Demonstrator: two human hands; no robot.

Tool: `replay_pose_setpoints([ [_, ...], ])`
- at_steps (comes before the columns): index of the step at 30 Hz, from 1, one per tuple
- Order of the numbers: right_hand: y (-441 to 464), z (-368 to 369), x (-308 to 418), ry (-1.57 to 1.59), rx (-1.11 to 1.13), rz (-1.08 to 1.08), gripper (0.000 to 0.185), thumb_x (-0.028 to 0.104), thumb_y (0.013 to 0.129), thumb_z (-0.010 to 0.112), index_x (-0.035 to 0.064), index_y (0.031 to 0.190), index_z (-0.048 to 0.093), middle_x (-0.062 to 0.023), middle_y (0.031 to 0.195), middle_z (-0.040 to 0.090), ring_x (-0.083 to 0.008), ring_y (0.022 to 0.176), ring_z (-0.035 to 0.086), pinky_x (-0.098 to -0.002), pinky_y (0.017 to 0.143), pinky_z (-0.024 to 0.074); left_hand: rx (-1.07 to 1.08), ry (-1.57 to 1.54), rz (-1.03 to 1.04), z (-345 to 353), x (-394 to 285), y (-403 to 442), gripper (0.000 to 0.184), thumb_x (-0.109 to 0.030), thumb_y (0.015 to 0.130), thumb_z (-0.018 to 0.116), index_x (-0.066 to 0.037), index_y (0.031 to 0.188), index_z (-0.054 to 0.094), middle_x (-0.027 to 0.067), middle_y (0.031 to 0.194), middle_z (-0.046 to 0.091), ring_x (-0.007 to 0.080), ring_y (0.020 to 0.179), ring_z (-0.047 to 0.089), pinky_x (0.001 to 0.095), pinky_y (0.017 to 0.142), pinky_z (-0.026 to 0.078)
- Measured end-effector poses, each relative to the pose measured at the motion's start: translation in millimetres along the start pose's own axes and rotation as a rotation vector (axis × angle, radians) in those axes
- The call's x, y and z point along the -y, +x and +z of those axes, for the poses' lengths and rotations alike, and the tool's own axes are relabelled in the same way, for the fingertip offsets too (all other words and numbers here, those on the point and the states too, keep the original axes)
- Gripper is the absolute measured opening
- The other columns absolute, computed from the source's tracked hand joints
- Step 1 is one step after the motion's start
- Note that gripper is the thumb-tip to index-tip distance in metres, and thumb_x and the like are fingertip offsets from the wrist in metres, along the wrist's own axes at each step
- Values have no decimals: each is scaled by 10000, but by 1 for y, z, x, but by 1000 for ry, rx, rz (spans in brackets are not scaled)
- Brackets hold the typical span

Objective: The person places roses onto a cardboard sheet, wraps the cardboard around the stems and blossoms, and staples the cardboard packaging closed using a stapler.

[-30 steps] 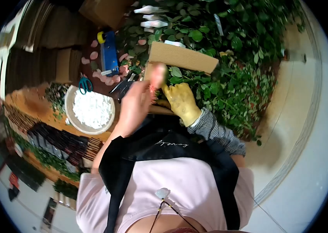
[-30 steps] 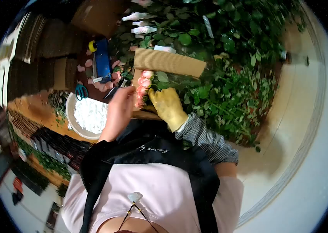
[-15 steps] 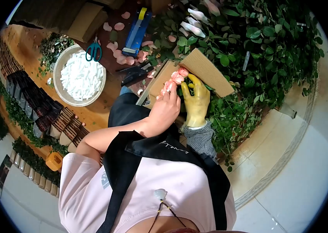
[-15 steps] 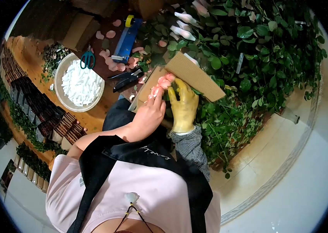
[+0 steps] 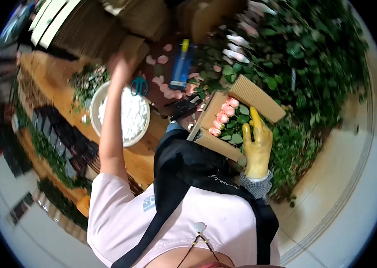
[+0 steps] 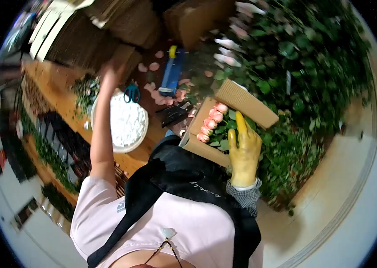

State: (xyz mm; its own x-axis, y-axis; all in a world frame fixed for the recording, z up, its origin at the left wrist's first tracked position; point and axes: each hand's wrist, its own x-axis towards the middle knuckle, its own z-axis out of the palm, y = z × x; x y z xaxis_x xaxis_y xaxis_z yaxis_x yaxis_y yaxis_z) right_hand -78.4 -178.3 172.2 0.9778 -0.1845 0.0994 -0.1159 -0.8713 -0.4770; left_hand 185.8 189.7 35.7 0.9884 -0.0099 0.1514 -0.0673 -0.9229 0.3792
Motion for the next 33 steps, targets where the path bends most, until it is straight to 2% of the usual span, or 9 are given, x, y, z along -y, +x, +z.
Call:
replay_pose_setpoints([
  [4, -13, -1, 6, -20, -104, -4, 416, 93, 853, 676, 21, 1255, 598, -190, 1110, 680, -378, 930, 651, -458, 817, 528, 148, 300, -50, 30, 38, 29, 786, -471, 785, 795, 39, 1296, 486, 276, 1121, 649, 432, 1037, 632, 503, 874, 529],
  [9, -37, 0, 15, -3, -210, 103, 426, 64, 844, 691, 28, 1263, 623, -186, 1121, 691, -374, 973, 654, -444, 861, 530, 73, 453, 59, 8, 26, 23, 804, -459, 790, 802, 9, 1353, 470, 286, 1171, 600, 432, 1106, 580, 500, 926, 502],
  [13, -64, 0, 15, 9, -281, 188, 418, 49, 858, 682, 28, 1269, 608, -165, 1076, 700, -340, 883, 669, -417, 791, 542, -51, -369, 48, -54, -38, -24, 933, -235, 793, 856, -39, 1510, 294, 182, 1236, 472, 313, 1121, 520, 429, 958, 472],
  [15, -78, 4, 21, 388, -239, 388, 434, 23, 875, 674, 42, 1304, 605, -174, 1037, 707, -328, 867, 688, -368, 759, 549, 228, -652, 77, -73, -64, -66, 1019, -134, 814, 833, -93, 1572, 153, 85, 1092, 506, 206, 940, 561, 327, 809, 524],
  [21, -66, 17, 25, 1283, 32, 393, 517, 155, 987, 634, 50, 1461, 456, -62, 1176, 638, -113, 1023, 587, -226, 903, 476, 750, -1025, -71, -42, -163, -187, 316, -59, 970, 632, -39, 1286, 627, -42, 898, 597, 42, 794, 520, 192, 719, 439],
  [23, -64, 15, 9, 1273, 79, 247, 511, 233, 1005, 628, 46, 1453, 469, -47, 1136, 636, -77, 951, 573, -196, 862, 479, 641, -1095, -53, -30, -168, -192, 302, -48, 980, 624, -10, 1280, 623, -22, 934, 624, 42, 823, 539, 191, 731, 441],
  [29, -63, 6, 18, 1810, 132, 614, 522, 146, 1021, 578, 7, 1489, 394, -128, 1285, 613, -208, 1223, 568, -281, 1054, 479, 316, -1285, -244, -4, -167, -171, 171, -39, 1030, 515, 8, 1157, 620, 52, 1025, 656, 130, 889, 615, 246, 835, 492],
  [31, -65, 44, 32, 1144, 74, 255, 548, 217, 974, 668, 24, 1446, 466, -121, 1290, 644, -191, 1199, 586, -296, 958, 497, 146, -1010, 32, 1, -187, -188, 143, -52, 1008, 557, 2, 1130, 609, 64, 1028, 649, 138, 886, 588, 263, 802, 481],
  [33, -58, 39, 48, 894, -35, 617, 486, 251, 947, 706, 18, 1350, 567, -126, 1166, 715, -172, 1055, 660, -316, 875, 522, 65, -842, 215, 17, -189, -205, 201, -46, 982, 597, -4, 1179, 593, 87, 987, 598, 173, 854, 562, 280, 773, 467],
])
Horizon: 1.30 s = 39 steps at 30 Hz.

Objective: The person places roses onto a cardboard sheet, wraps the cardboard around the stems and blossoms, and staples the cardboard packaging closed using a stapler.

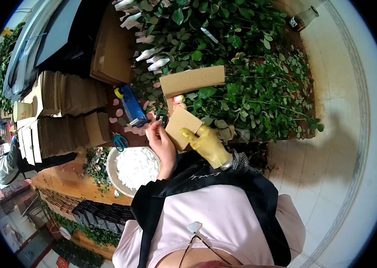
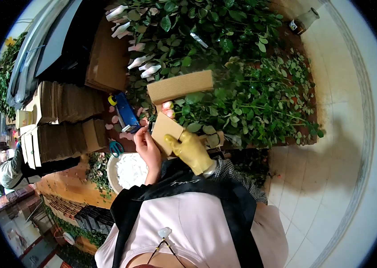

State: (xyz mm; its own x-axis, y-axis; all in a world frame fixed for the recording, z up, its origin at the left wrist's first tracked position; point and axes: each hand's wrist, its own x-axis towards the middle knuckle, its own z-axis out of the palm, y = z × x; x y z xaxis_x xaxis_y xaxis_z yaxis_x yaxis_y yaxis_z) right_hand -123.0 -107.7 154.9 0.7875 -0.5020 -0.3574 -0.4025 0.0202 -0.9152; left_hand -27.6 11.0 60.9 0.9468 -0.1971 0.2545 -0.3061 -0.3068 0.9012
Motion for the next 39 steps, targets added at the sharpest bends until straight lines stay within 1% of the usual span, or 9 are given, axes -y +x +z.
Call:
replay_pose_setpoints([
  [4, 40, -45, -16, 456, 112, 44, 307, 195, 952, 697, -17, 1173, 674, -107, 1120, 733, -173, 959, 684, -305, 853, 539, 212, 76, 11, -21, -8, 16, 267, -69, 1001, 598, 4, 1255, 557, 65, 1008, 553, 152, 880, 525, 281, 777, 459],
  [11, 104, -45, -14, -612, 122, 196, 362, 386, 893, 719, 76, 1079, 739, -182, 1019, 724, -349, 929, 683, -408, 840, 533, 781, 155, 785, 3, -23, 86, 552, -91, 796, 790, -54, 1289, 544, 191, 1318, 539, 407, 1205, 539, 452, 968, 483],
  [15, 106, -40, -23, -585, 150, 345, 397, 466, 903, 669, 87, 1000, 742, -130, 912, 737, -334, 834, 699, -446, 760, 539, 967, 328, 828, 32, 21, 69, 929, -470, 851, 724, 46, 1485, 281, 229, 1585, 301, 423, 1441, 324, 514, 1202, 255],
  [22, 131, -60, -51, -351, 443, 344, 355, 330, 973, 630, -3, 1075, 697, -135, 879, 740, -189, 737, 696, -347, 682, 547, 1069, 316, 750, 33, 10, 81, 881, -447, 891, 712, 21, 1503, 284, 206, 1612, 252, 399, 1479, 262, 484, 1197, 272],
  [25, 52, -99, -29, -196, 439, -331, 557, 259, 976, 646, 44, 1454, 459, -137, 1355, 588, -228, 1196, 597, -346, 1006, 482, 1129, 326, 657, 28, 1, 87, 902, -446, 856, 754, 23, 1489, 315, 180, 1609, 269, 384, 1475, 272, 461, 1198, 280],
  [28, -9, -114, -43, 269, 865, -168, 452, 170, 1020, 552, 37, 1445, 479, -144, 1427, 540, -231, 1322, 513, -360, 1125, 379, 1122, 303, 610, 31, -3, 89, 867, -454, 818, 780, 36, 1428, 407, 181, 1570, 327, 378, 1443, 323, 460, 1182, 306],
  [32, -28, -109, -145, -625, 492, 190, 397, 115, 994, 559, 31, 1382, 535, -125, 1366, 594, -201, 1238, 567, -318, 1049, 443, 1056, 287, 650, 34, 2, 85, 857, -466, 782, 799, 35, 1388, 455, 187, 1544, 376, 383, 1427, 355, 464, 1173, 319],
  [36, -8, -93, -51, 511, 267, -154, 561, 212, 929, 726, 57, 1422, 508, -109, 1435, 550, -222, 1270, 547, -363, 1067, 443, 1043, 307, 725, 36, 9, 88, 663, -287, 854, 726, 16, 1379, 458, 189, 1544, 385, 379, 1424, 364, 459, 1166, 320],
  [39, 23, -92, -4, -279, -33, -548, 720, 324, 844, 781, 85, 1453, 479, -111, 1445, 527, -245, 1344, 480, -435, 1192, 292, 1034, 273, 737, 38, 15, 89, 572, -213, 873, 653, 12, 1367, 475, 184, 1540, 391, 367, 1424, 367, 447, 1174, 313],
])
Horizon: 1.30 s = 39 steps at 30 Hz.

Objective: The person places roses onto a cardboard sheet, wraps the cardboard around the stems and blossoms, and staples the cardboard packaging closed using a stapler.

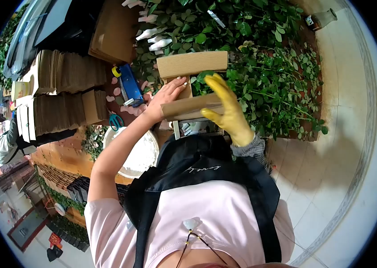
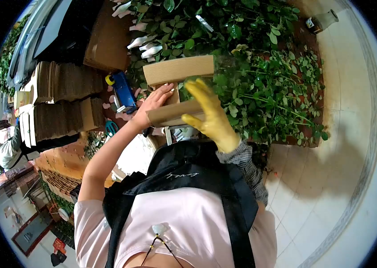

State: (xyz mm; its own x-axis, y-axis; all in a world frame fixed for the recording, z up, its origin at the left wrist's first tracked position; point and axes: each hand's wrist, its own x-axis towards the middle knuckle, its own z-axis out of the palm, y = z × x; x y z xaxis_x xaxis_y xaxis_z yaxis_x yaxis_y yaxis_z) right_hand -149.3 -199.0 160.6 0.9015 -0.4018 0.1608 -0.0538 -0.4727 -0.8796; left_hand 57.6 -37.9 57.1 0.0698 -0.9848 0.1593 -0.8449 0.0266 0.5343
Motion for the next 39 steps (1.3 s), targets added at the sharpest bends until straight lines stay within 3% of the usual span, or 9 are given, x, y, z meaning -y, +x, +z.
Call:
replay_pose_setpoints([
  [3, 10, 14, 4, -999, 202, -218, 540, 327, 766, 777, 82, 1231, 650, -106, 1231, 672, -281, 1239, 574, -429, 1140, 369, 6, 8, -19, -4, -8, -1, 637, -273, 849, 709, 10, 1370, 475, 172, 1540, 393, 367, 1419, 370, 443, 1174, 319],
  [6, -7, 25, 14, -623, 279, -366, 193, 191, 738, 744, 128, 582, 649, -10, 610, 621, -225, 658, 630, -339, 667, 522, -25, 40, -58, -2, -13, 3, 825, -414, 734, 834, 4, 1359, 492, 158, 1531, 407, 368, 1406, 382, 452, 1163, 341],
  [11, 26, 24, -19, -603, 41, -234, 140, 259, 777, 783, 147, 786, 700, -41, 658, 648, -245, 658, 632, -395, 687, 496, 48, -340, 38, -4, 28, 1, 661, -392, 937, 660, -11, 1437, 459, 170, 1538, 421, 337, 1425, 392, 446, 1185, 317],
  [13, 58, 29, -42, -782, 330, 167, 259, 372, 834, 749, 116, 847, 716, -79, 808, 725, -248, 802, 696, -409, 752, 514, 69, -1017, -501, -44, 8, 12, 630, -429, 993, 562, 11, 1435, 474, 218, 1500, 460, 314, 1401, 436, 391, 1176, 315],
  [17, 76, 32, -64, -774, 452, 237, 332, 408, 838, 737, 97, 955, 728, -104, 932, 737, -274, 911, 701, -413, 824, 524, 256, 259, 4, -36, -21, 6, 783, -535, 805, 751, -137, 1436, 514, 113, 1559, 381, 339, 1402, 406, 472, 1163, 346],
  [25, 133, -4, -37, -769, -9, -648, 714, 352, 825, 785, 85, 1414, 483, -137, 1076, 702, -291, 1033, 661, -408, 857, 544, 248, 144, -117, -37, -30, 19, 824, -428, 604, 896, -120, 1308, 598, 124, 1456, 451, 364, 1325, 457, 451, 1083, 424],
  [27, 155, -13, -13, -970, 548, 13, 662, 351, 826, 783, 43, 1343, 509, -124, 1045, 712, -272, 947, 690, -381, 784, 565, 242, 119, -108, -34, -28, 19, 841, -423, 589, 903, -118, 1310, 596, 130, 1432, 465, 369, 1321, 459, 456, 1069, 431],
  [31, 93, 23, -40, -1131, 565, -270, 440, 246, 919, 638, 36, 1299, 568, -65, 832, 735, -204, 759, 720, -325, 627, 551, 222, 60, -183, -25, -28, 5, 882, -406, 557, 917, -123, 1326, 589, 147, 1416, 482, 390, 1322, 451, 466, 1079, 416],
  [39, 28, 65, -42, -1320, 560, -187, 376, 141, 907, 590, -55, 1227, 605, -40, 909, 749, -163, 774, 702, -370, 627, 487, -661, -65, -462, 30, -58, -40, 1104, -344, 574, 936, -45, 1480, 380, 214, 1511, 371, 422, 1435, 301, 518, 1176, 304],
])
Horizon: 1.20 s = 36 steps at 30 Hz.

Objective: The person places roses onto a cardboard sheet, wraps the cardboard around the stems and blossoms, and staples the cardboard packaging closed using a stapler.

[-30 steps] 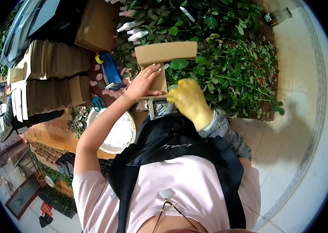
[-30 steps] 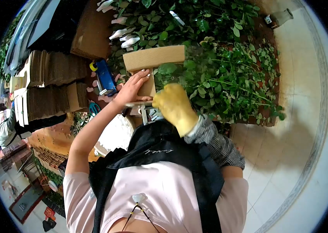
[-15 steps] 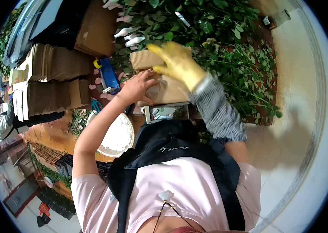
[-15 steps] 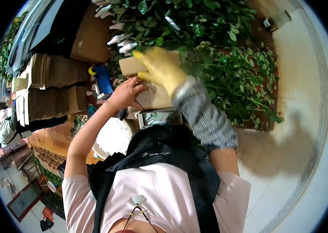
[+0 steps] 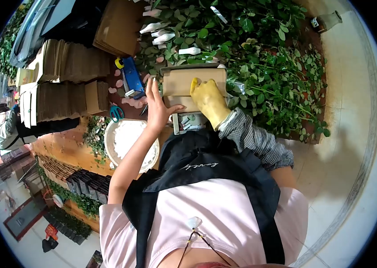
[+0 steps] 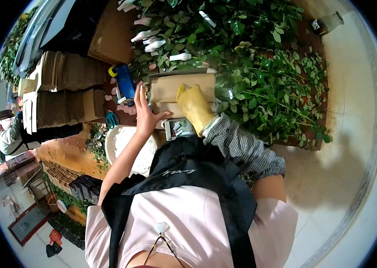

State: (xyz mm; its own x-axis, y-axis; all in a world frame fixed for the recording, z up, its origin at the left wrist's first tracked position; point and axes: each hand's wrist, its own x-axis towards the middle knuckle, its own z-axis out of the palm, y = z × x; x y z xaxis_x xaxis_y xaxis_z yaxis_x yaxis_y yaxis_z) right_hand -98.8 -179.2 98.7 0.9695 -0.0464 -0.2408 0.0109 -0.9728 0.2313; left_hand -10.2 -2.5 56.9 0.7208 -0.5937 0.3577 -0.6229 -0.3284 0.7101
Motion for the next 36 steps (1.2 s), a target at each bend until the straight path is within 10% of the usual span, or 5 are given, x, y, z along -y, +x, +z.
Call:
replay_pose_setpoints([
  [7, -38, -17, -102, 1516, 303, 336, 457, 256, 1026, 591, 106, 1448, 502, -26, 981, 586, -110, 878, 556, -246, 738, 500, 418, 482, 258, -16, -7, 23, 592, -442, 733, 772, -202, 1260, 647, 20, 1378, 559, 234, 1334, 479, 570, 1208, 182],
  [16, 6, 19, -27, 754, -208, -166, 439, 152, 916, 625, 190, 1352, 586, -156, 866, 678, -363, 777, 649, -465, 691, 523, 408, 391, 153, -36, -23, -12, 414, -281, 864, 718, -92, 1226, 646, 104, 1335, 606, 252, 1245, 567, 456, 1123, 375],
  [20, 3, 3, -25, 778, -111, -113, 425, 97, 922, 624, 172, 1340, 601, -153, 884, 674, -351, 806, 647, -451, 736, 527, 709, -234, -319, -176, -98, 4, 219, -201, 900, 712, 12, 953, 716, 118, 790, 701, 276, 697, 679, 383, 603, 527],
  [25, 6, 8, -27, 994, -146, -122, 426, 54, 933, 604, 152, 1347, 598, -141, 921, 679, -337, 831, 643, -441, 764, 529, 733, -1714, 567, -215, -46, 19, 248, -247, 977, 683, -2, 1007, 703, 121, 767, 737, 242, 748, 737, 340, 665, 563],
  [36, 7, 11, -26, 768, -202, -142, 436, 56, 904, 630, 171, 1325, 606, -126, 875, 688, -329, 750, 659, -438, 688, 553, -842, -2258, -1322, -86, -8, -48, 443, -187, 931, 566, 2, 1330, 518, 205, 1450, 441, 334, 1340, 452, 486, 1085, 390],
])
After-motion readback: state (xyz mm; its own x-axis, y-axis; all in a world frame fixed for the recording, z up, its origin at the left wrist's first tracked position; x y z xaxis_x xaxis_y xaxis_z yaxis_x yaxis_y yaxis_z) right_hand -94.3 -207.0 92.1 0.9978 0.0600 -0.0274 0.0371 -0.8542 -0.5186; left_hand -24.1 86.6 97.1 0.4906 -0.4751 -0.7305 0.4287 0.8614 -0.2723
